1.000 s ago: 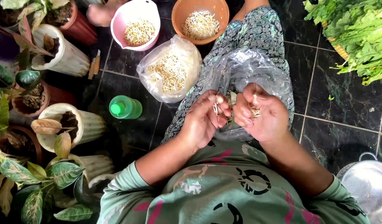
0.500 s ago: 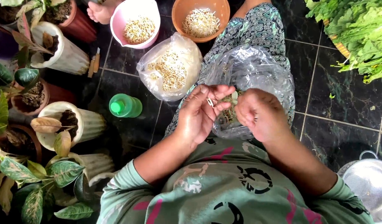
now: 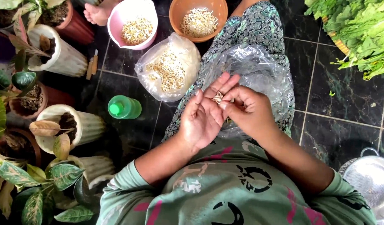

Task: The person sits on a tiled floor and sorts bean sprouts by hand, separating them from husks and debris. They transfer the sprouts between a plastic bag and bowls, occasionally handling a green bottle and a plastic bag containing the sprouts.

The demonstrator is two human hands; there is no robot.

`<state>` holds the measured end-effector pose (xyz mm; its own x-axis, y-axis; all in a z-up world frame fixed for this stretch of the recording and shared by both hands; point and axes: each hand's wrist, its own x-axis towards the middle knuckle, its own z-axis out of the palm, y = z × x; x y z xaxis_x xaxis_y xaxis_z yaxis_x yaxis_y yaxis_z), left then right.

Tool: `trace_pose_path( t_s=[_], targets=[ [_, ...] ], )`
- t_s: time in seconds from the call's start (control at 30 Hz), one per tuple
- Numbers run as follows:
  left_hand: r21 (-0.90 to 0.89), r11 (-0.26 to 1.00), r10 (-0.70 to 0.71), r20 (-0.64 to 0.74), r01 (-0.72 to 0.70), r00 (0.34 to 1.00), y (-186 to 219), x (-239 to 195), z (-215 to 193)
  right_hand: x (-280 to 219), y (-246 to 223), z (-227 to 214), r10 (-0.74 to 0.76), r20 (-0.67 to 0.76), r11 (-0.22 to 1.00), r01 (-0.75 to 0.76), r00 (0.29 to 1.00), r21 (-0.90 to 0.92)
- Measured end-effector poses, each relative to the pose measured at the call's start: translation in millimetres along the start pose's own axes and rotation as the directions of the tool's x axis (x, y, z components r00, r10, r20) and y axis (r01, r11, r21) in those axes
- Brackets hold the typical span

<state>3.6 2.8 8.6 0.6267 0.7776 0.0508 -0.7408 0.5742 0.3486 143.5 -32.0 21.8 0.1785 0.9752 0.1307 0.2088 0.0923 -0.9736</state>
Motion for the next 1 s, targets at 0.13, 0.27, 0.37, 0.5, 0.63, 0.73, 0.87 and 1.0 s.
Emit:
trace_pose_path(
  t_s=[0.13,0.27,0.37,0.5,0.63,0.73,0.87,1.0],
  targets=[
    [-0.027,0.999,-0.018,0.024,0.018,1.0,3,-1,-10,1,3,-8,0.115,0.027,0.961,-0.118,0.993,0.249],
    [-0.037,0.999,-0.023,-0.047,0.021,0.999,-3,-1,-24,0,21,-15,0.264,0.089,0.789,-0.268,0.96,0.552],
    [-0.002,1.0,-0.007,-0.125,0.007,0.992,-5,0,-28,0,18,-16,0.293,0.088,0.749,-0.286,0.952,0.597],
    [0.238,0.97,0.021,-0.272,0.046,0.962,-7,-2,-24,-1,8,-15,0.293,0.039,0.778,-0.263,0.955,0.57],
    [0.335,0.94,0.033,-0.296,0.071,0.955,-14,-4,-18,-7,14,-11,0.282,-0.009,0.807,-0.233,0.959,0.543],
    [0.289,0.955,0.023,-0.312,0.072,0.95,-14,-4,-17,-9,17,-8,0.284,-0.006,0.802,-0.234,0.959,0.549],
    [0.254,0.964,0.015,-0.333,0.075,0.943,-13,-4,-20,-11,11,-7,0.181,0.006,0.835,-0.157,0.983,0.528],
    [0.385,0.923,0.113,-0.316,0.019,0.942,-8,-4,-9,-8,17,-13,0.04,-0.056,0.928,-0.016,0.998,0.371]
  ],
)
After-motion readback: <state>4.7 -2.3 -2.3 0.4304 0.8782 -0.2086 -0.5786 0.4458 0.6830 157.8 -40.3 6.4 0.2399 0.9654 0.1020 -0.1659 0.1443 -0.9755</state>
